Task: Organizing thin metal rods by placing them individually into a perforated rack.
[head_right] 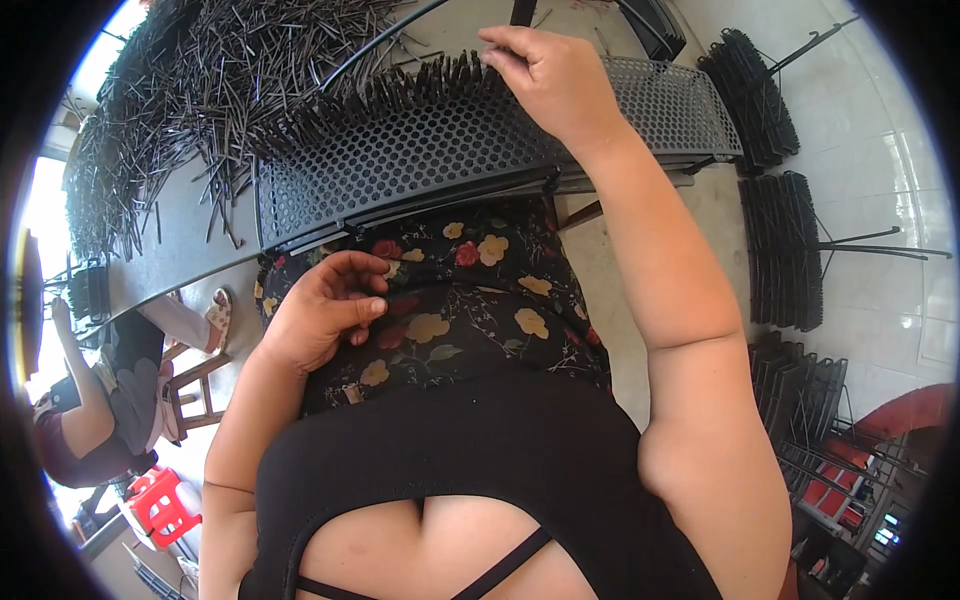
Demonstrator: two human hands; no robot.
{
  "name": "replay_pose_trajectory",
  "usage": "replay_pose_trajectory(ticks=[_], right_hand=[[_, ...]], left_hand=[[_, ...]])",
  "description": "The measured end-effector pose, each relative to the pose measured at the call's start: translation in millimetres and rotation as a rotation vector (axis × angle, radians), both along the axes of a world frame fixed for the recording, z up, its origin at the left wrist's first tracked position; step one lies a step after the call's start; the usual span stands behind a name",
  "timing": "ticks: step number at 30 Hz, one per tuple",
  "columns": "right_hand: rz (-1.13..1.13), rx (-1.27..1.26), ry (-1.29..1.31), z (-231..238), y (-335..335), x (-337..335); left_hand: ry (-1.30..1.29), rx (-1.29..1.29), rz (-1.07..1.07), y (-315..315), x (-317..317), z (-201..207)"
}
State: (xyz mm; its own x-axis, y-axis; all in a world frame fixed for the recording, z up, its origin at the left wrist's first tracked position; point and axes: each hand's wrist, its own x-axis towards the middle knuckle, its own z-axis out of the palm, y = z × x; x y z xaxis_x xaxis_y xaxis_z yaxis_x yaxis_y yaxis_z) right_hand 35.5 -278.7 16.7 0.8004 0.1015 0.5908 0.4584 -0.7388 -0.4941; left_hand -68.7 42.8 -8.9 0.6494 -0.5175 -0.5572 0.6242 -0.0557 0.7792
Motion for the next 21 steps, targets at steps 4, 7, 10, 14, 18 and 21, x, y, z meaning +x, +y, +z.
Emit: replay_pose_trajectory(ticks=[4, 7, 10, 14, 18, 21], right_hand=[[-0.074, -0.275, -0.148, 0, -5, 6], [-0.101, -0.302, -0.112, -1, -7, 9], [-0.028, -0.291, -0.239, -9, -12, 19], [-0.028, -0.291, -0.316, -9, -15, 12], [-0.131, -0.36, -0.075, -18, -11, 1], [-0.204, -0.46, 0.118, -16, -2, -3]], left_hand=[[-0.023, 0.007, 0.022, 1, 3, -2], [-0.033, 0.038, -0.001, 3, 7, -1], [-0.057, 0.046, 0.018, 11, 12, 7], [-0.466, 0.067, 0.258, 47, 21, 41], [-0.889, 0.701, 0.535, 103, 95, 26], [-1.022, 1.322, 0.185, 132, 163, -17]])
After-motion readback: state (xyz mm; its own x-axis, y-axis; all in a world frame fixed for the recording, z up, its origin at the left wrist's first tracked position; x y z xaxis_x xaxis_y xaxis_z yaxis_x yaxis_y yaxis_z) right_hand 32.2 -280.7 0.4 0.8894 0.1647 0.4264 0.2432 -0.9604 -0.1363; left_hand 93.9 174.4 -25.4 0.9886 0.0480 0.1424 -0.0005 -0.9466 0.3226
